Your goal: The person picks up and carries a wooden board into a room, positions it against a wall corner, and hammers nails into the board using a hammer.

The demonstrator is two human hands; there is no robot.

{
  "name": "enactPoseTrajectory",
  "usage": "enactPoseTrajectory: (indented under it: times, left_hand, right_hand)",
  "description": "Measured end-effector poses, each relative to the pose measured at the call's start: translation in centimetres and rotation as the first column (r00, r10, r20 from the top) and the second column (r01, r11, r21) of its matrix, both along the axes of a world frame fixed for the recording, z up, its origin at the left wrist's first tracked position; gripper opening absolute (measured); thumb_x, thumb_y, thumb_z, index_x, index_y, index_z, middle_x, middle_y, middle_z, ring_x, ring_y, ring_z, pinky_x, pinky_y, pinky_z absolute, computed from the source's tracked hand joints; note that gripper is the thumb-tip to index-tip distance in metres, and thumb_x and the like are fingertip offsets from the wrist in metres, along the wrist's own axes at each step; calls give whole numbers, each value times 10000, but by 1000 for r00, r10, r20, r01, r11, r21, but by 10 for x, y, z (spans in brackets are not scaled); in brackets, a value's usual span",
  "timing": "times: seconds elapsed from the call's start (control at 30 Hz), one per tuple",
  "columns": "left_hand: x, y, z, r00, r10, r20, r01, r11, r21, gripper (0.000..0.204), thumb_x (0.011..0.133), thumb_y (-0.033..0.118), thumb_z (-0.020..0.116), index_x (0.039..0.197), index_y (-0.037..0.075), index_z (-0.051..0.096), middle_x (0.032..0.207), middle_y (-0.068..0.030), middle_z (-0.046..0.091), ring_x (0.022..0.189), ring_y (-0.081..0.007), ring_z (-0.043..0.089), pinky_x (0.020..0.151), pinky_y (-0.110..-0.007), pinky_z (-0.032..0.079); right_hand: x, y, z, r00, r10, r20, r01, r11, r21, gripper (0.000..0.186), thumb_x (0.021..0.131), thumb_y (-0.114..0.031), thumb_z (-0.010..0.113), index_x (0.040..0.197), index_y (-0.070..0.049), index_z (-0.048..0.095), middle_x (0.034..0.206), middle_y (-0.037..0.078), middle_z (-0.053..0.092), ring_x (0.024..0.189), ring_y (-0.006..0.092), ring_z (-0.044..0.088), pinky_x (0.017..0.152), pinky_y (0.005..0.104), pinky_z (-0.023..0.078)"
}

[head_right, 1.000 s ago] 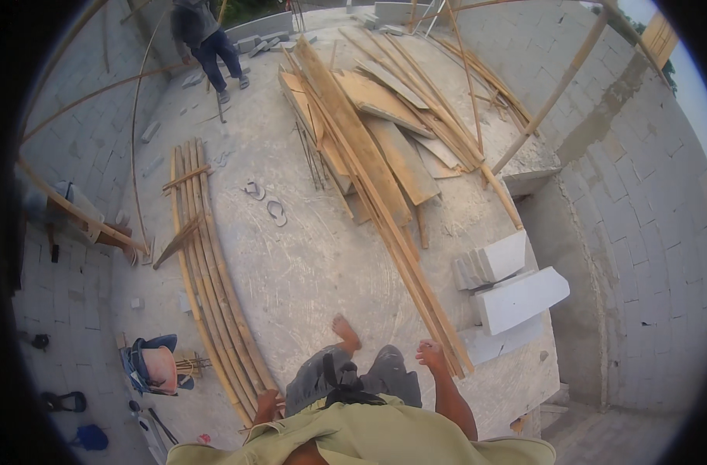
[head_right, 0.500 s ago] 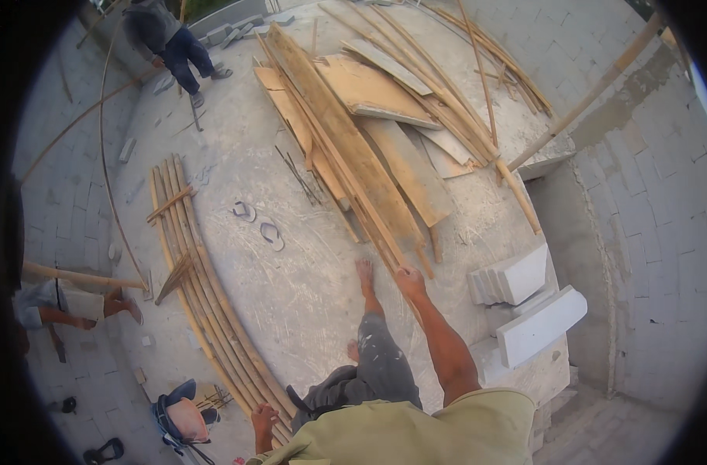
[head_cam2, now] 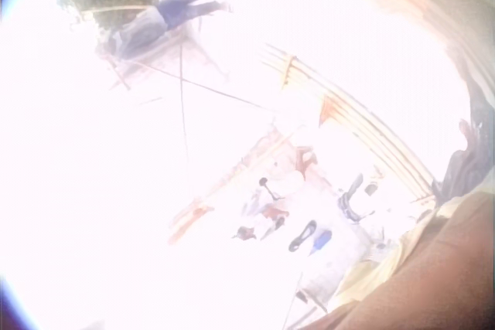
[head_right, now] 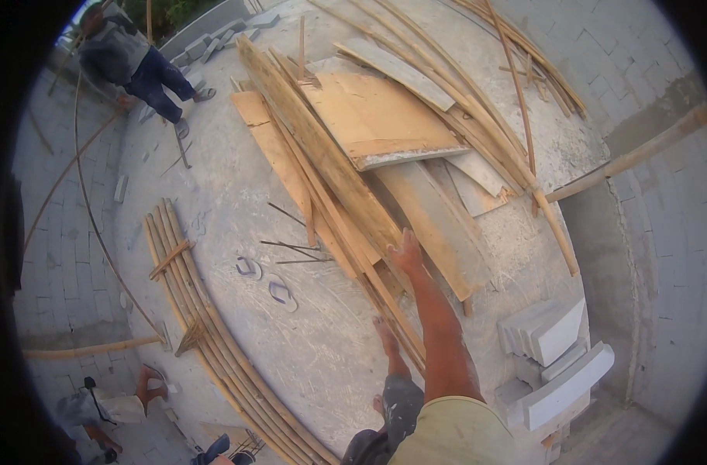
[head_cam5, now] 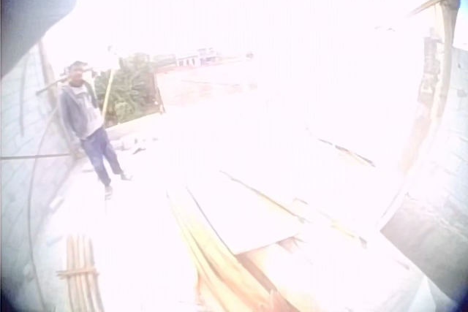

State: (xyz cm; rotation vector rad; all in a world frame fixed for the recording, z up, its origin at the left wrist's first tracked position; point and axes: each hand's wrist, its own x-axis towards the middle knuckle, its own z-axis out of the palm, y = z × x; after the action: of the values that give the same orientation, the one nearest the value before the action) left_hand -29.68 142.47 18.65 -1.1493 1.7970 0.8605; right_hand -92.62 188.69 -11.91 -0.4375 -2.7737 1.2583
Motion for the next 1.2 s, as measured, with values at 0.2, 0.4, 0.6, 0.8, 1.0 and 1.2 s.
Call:
enactPoseTrajectory:
  times: [0.2, 0.4, 0.6, 0.8, 1.0, 1.2]
  left_hand:
    - [-85, 7, 0, 999, 9, 32, -7, 999, -39, 266, 949, 248, 651, 1092, 24, 648, 987, -110, 666, 839, -310, 695, 705, -424, 574]
    - [-130, 15, -3, 999, -15, 37, 17, 998, -56, 299, 943, 262, 656, 1123, 22, 646, 1030, -126, 670, 876, -332, 691, 739, -441, 570]
    - [-130, 28, 1, 1000, -11, 20, 12, 998, -54, 334, 937, 275, 660, 1153, 21, 643, 1072, -142, 673, 913, -353, 687, 773, -459, 566]
    - [-112, 41, -1, 1000, 2, 2, -1, 999, -36, 370, 931, 288, 664, 1184, 19, 641, 1115, -158, 676, 951, -375, 683, 807, -476, 563]
    - [-54, 39, 17, 1000, 13, -25, -14, 999, -37, 407, 925, 301, 669, 1215, 17, 639, 1158, -174, 680, 988, -396, 679, 841, -494, 559]
    - [-30, -8, -2, 730, -653, -205, 618, 757, -212, 445, 919, 315, 673, 1245, 16, 637, 1200, -190, 683, 1025, -418, 675, 875, -512, 555]
  right_hand:
    - [-91, -5, -42, 941, 20, 339, 8, 997, -81, 804, 884, -559, 688, 1387, 51, 543, 1384, 296, 576, 1317, 404, 546, 1069, 476, 460]
    - [-89, -17, -33, 932, -57, 358, 52, 998, 24, 705, 879, -597, 673, 1252, 1, 656, 1210, 280, 674, 1155, 418, 644, 966, 504, 507]
    - [-100, -21, 72, 955, -2, 297, -16, 998, 57, 565, 905, -570, 652, 1031, -20, 670, 973, 256, 695, 950, 442, 666, 812, 540, 505]
    - [-92, 11, 127, 974, 62, 218, -69, 997, 21, 536, 917, -534, 646, 993, -4, 678, 906, 255, 698, 890, 437, 679, 773, 527, 501]
    - [-65, 10, 224, 954, 137, 267, -125, 990, -61, 495, 917, -491, 656, 989, -3, 701, 849, 238, 711, 838, 434, 695, 754, 524, 516]
    - [51, -19, 300, 960, 106, 259, -155, 972, 176, 472, 928, -456, 673, 931, 16, 669, 825, 242, 699, 822, 442, 688, 729, 518, 516]
